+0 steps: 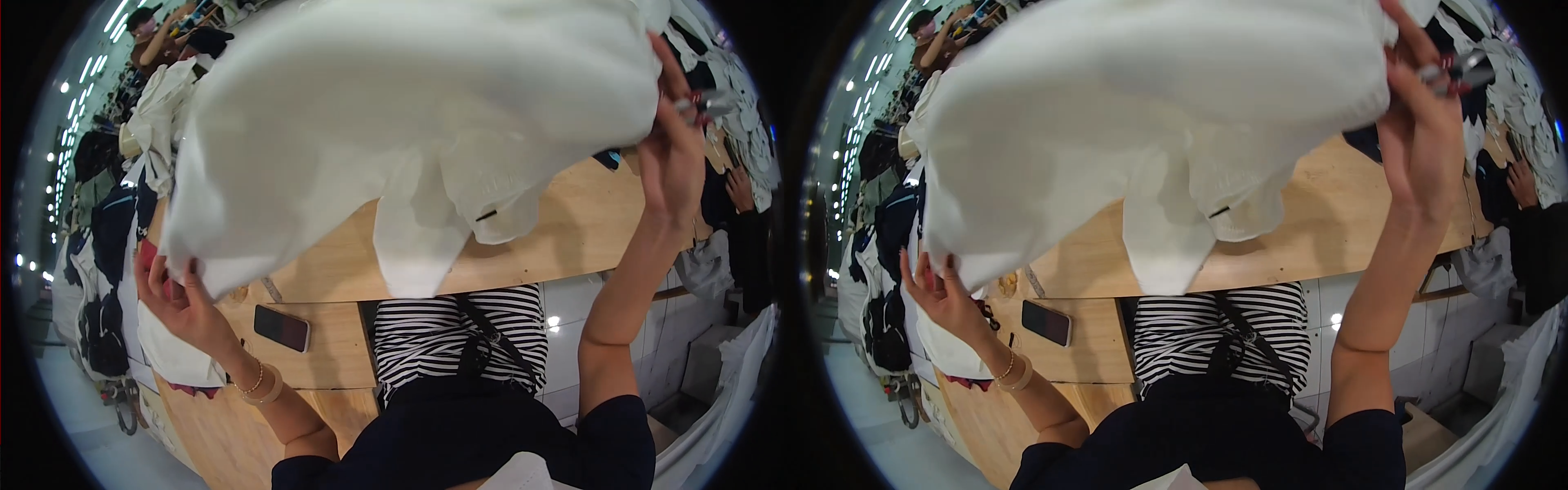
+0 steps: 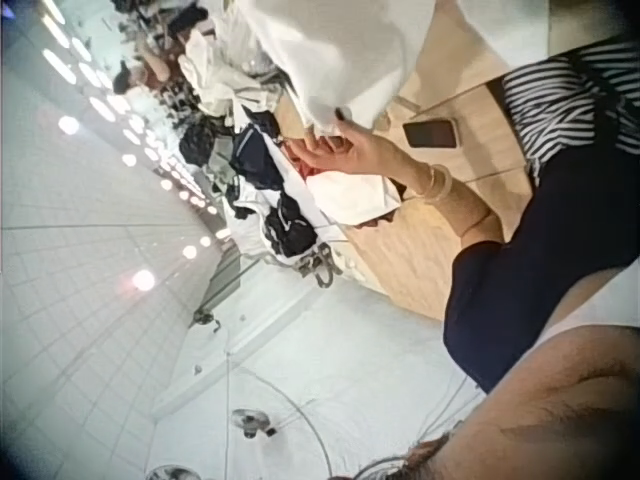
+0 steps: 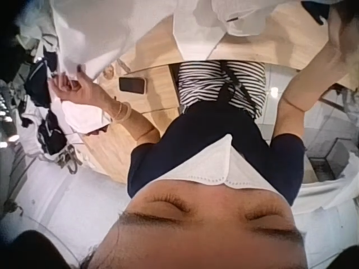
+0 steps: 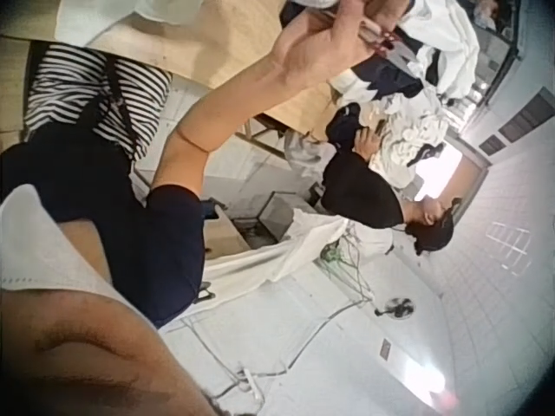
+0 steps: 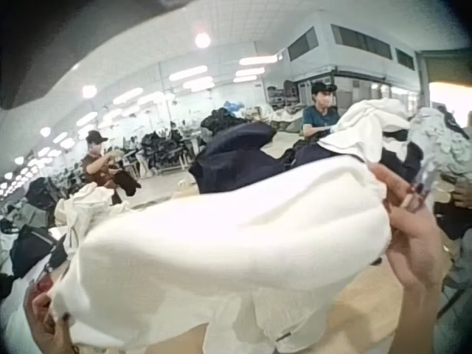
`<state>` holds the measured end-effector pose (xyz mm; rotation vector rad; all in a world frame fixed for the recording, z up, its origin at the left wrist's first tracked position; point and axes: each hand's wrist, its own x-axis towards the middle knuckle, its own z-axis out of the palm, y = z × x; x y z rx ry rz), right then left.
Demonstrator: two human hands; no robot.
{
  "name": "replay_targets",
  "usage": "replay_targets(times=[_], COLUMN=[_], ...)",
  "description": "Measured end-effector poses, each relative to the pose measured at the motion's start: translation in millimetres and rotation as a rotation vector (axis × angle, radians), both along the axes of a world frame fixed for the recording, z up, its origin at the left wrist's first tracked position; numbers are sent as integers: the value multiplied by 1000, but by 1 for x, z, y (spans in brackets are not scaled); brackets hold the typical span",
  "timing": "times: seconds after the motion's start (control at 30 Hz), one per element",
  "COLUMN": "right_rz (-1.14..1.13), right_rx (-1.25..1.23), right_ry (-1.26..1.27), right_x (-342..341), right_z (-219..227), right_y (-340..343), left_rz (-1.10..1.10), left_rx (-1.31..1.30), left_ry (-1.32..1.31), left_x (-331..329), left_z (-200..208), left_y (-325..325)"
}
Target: Trimming excess threads from white and navy blue garments using thread snips at a factory workbench.
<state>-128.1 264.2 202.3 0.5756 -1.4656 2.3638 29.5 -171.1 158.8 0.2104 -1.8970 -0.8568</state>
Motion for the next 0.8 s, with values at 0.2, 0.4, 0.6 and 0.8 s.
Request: replay_targets(times=[0.2,0.4,0.6,0.8], right_rz=[-96,-45,-51,-2], right_rx=[383,205,67,-35], right_ry=[-570,-661,-616,-603], right_x=[28,54,66,76], right_z=[-164,-185,-167,-149], right_y=[45,31,17,7], left_rz=[12,-208,-916,-1019], left_rx=[-99,-76,-23,5], left_ry=[-935,-519,-349,-320], left_x=[-6,-43,-70,-97], left_z=[-115,-117,-100,-110], left_y=[-9,100,240,282])
